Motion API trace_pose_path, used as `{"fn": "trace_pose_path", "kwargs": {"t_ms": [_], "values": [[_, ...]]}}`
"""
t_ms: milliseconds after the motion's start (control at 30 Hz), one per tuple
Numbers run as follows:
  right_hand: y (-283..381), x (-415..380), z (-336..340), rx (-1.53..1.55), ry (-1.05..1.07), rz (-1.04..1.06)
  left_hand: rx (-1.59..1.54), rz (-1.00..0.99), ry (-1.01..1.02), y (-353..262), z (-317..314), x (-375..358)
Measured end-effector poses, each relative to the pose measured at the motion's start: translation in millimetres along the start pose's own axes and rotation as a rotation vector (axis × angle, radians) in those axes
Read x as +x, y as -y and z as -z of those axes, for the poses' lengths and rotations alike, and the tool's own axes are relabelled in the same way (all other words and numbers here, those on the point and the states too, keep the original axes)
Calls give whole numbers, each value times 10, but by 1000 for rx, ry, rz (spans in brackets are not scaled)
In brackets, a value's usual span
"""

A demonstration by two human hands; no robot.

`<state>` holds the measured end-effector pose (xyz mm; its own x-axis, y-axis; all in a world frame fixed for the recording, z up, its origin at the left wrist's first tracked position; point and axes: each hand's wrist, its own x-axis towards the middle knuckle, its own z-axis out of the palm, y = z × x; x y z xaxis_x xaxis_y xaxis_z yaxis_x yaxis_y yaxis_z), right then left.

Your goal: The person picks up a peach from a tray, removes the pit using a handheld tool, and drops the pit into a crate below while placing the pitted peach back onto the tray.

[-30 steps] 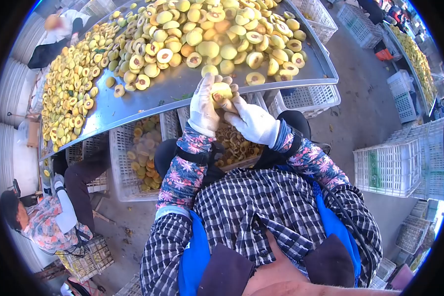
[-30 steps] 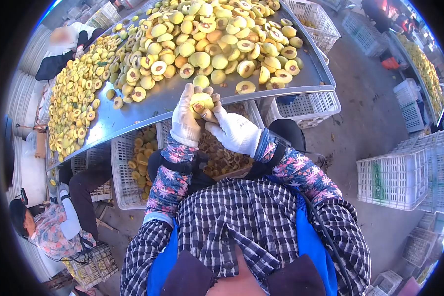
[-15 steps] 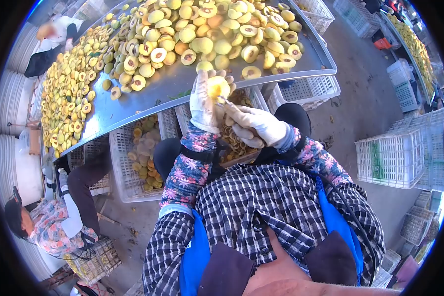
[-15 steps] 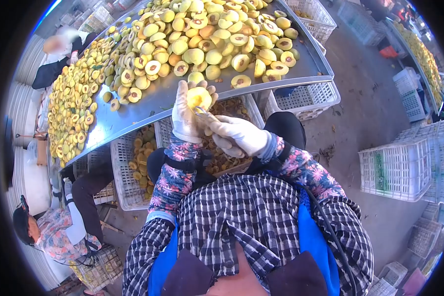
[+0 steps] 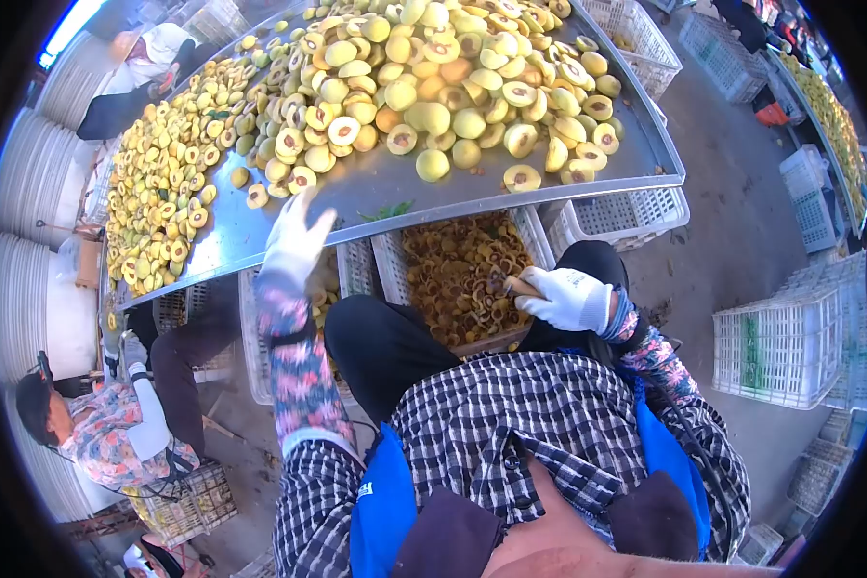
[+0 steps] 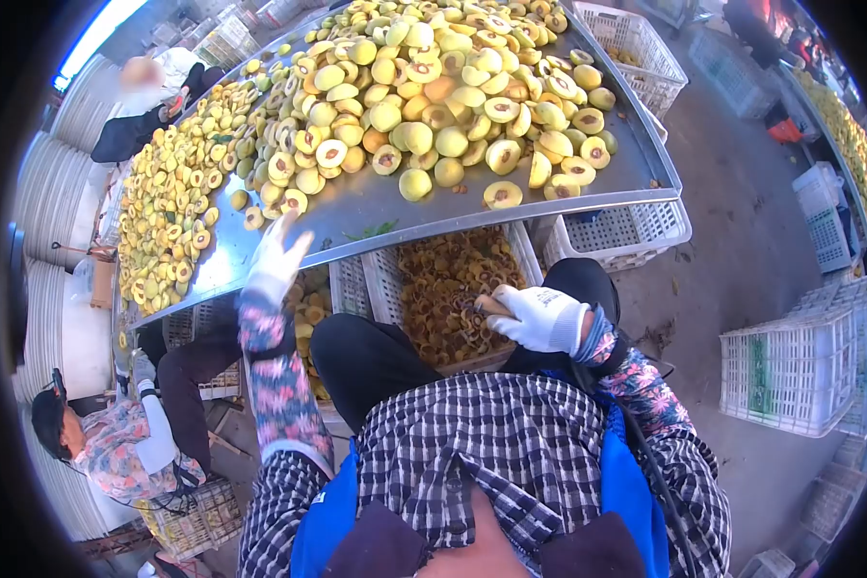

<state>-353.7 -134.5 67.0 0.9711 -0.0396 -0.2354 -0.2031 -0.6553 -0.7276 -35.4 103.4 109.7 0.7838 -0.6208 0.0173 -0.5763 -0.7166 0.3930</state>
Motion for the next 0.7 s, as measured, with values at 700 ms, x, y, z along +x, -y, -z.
{"fn": "trace_pose_path", "kwargs": {"t_ms": [700], "values": [[51,139,-114,99,-81,64,-314,108,385,-716,-837,962]]}}
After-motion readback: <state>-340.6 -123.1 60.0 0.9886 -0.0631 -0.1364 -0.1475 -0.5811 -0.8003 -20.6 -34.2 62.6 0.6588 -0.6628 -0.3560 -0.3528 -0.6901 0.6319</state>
